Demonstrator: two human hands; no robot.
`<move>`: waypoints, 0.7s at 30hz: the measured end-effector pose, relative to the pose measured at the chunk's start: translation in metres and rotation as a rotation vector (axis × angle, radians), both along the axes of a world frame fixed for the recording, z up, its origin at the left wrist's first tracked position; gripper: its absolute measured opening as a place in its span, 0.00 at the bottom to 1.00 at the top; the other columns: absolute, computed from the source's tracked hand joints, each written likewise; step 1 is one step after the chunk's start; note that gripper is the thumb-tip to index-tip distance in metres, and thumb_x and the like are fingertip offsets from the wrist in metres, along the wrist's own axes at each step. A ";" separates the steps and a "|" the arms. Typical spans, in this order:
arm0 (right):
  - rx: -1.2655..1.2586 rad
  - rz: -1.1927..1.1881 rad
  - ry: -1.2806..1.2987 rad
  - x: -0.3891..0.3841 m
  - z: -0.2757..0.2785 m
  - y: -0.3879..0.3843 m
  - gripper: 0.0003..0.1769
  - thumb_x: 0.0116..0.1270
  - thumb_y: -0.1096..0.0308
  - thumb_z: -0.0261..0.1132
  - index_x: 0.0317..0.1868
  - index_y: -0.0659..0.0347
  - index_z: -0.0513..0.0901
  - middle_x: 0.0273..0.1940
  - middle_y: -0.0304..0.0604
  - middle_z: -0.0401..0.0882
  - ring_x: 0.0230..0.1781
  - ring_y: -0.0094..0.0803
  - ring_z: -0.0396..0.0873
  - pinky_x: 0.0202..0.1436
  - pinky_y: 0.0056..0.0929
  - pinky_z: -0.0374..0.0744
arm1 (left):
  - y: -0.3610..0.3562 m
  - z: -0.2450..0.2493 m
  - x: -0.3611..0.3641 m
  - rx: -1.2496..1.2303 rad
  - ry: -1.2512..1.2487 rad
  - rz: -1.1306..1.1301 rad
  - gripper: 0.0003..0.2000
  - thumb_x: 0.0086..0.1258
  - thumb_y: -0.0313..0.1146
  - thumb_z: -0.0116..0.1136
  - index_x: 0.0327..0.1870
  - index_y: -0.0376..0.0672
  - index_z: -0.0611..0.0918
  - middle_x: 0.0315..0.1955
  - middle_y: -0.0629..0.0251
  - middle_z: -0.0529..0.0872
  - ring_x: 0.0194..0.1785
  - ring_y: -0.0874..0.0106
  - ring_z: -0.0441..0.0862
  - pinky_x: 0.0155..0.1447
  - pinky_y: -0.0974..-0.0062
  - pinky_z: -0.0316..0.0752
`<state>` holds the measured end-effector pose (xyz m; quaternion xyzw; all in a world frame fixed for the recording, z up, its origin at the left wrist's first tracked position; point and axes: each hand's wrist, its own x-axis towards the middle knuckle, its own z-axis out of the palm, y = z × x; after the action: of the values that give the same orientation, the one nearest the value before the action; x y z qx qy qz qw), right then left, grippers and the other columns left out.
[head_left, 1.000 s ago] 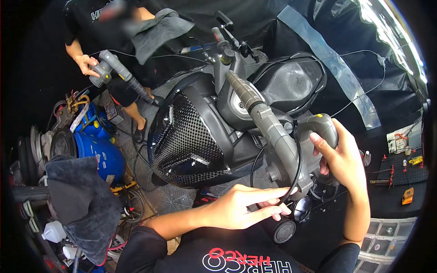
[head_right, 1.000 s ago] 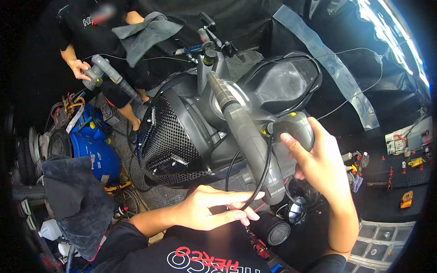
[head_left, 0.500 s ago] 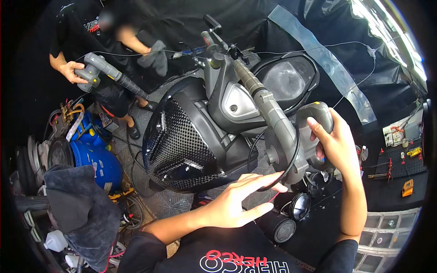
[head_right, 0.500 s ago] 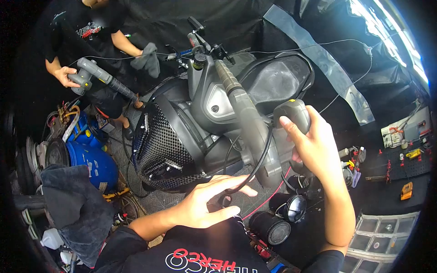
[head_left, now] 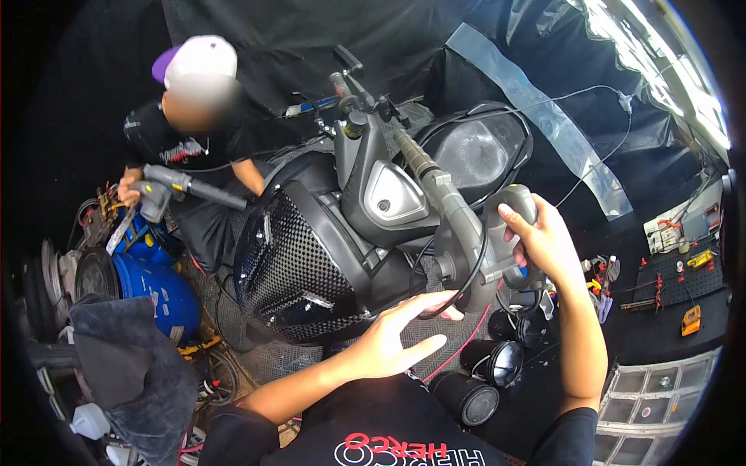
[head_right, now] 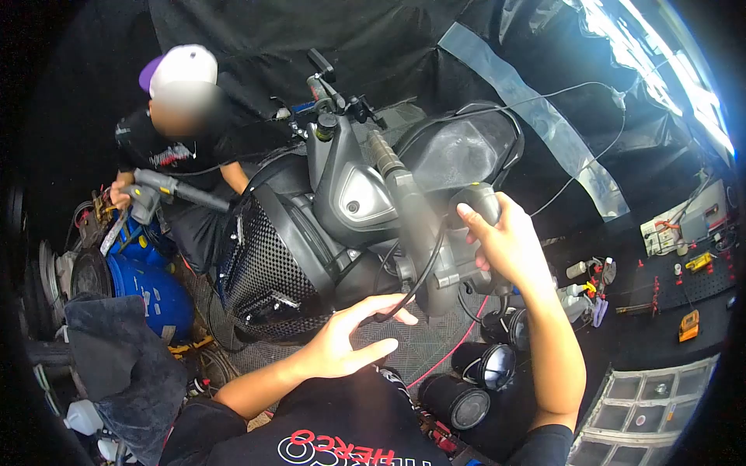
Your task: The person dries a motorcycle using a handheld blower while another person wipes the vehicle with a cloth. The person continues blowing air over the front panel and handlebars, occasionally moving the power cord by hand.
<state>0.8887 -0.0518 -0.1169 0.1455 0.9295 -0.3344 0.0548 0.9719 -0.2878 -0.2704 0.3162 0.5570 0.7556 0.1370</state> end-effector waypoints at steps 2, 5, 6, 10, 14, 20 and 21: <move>-0.024 0.005 0.019 0.001 0.000 -0.002 0.25 0.75 0.49 0.71 0.53 0.65 0.80 0.28 0.40 0.84 0.15 0.23 0.79 0.21 0.26 0.77 | -0.001 0.000 -0.002 -0.041 0.028 0.013 0.31 0.75 0.28 0.67 0.77 0.34 0.71 0.60 0.57 0.87 0.68 0.66 0.81 0.78 0.62 0.67; -0.062 0.009 0.045 0.001 -0.001 -0.001 0.26 0.75 0.49 0.72 0.55 0.65 0.80 0.28 0.40 0.84 0.15 0.22 0.78 0.21 0.25 0.76 | -0.002 0.001 -0.005 -0.084 0.055 0.029 0.30 0.74 0.29 0.67 0.76 0.35 0.72 0.60 0.59 0.88 0.68 0.66 0.80 0.78 0.62 0.66; -0.071 0.013 0.053 0.001 -0.001 0.001 0.26 0.75 0.50 0.72 0.56 0.65 0.80 0.28 0.40 0.84 0.15 0.22 0.78 0.21 0.25 0.76 | -0.001 0.000 -0.006 -0.079 0.056 0.039 0.30 0.74 0.30 0.67 0.76 0.35 0.72 0.60 0.59 0.88 0.68 0.66 0.80 0.78 0.61 0.66; -0.102 -0.002 0.049 -0.002 0.005 0.001 0.25 0.75 0.51 0.71 0.56 0.65 0.79 0.29 0.40 0.84 0.15 0.22 0.78 0.21 0.25 0.75 | -0.002 0.003 -0.015 -0.126 0.073 0.047 0.31 0.74 0.32 0.68 0.76 0.37 0.72 0.63 0.58 0.87 0.71 0.64 0.78 0.79 0.60 0.65; -0.140 -0.018 0.042 -0.005 0.005 0.006 0.23 0.76 0.53 0.71 0.56 0.65 0.79 0.29 0.40 0.83 0.15 0.22 0.77 0.20 0.25 0.74 | 0.002 -0.002 -0.021 -0.212 0.045 0.053 0.31 0.74 0.34 0.67 0.76 0.39 0.73 0.70 0.57 0.82 0.76 0.61 0.74 0.80 0.58 0.64; -0.217 0.000 0.023 -0.005 0.002 0.015 0.23 0.76 0.54 0.72 0.56 0.65 0.79 0.29 0.39 0.83 0.15 0.22 0.76 0.19 0.24 0.73 | 0.011 -0.011 -0.027 -0.279 0.060 0.047 0.28 0.75 0.36 0.67 0.74 0.40 0.74 0.72 0.57 0.79 0.76 0.58 0.74 0.80 0.57 0.64; -0.234 0.001 0.028 -0.004 -0.001 0.014 0.23 0.76 0.54 0.72 0.56 0.65 0.79 0.29 0.39 0.82 0.15 0.22 0.76 0.19 0.24 0.73 | 0.014 -0.012 -0.027 -0.272 0.062 0.047 0.28 0.75 0.36 0.68 0.73 0.40 0.75 0.71 0.58 0.80 0.76 0.58 0.75 0.80 0.57 0.64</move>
<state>0.8847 -0.0373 -0.1178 0.1330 0.8849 -0.4425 0.0585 0.9447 -0.2741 -0.2823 0.3050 0.6656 0.6658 0.1436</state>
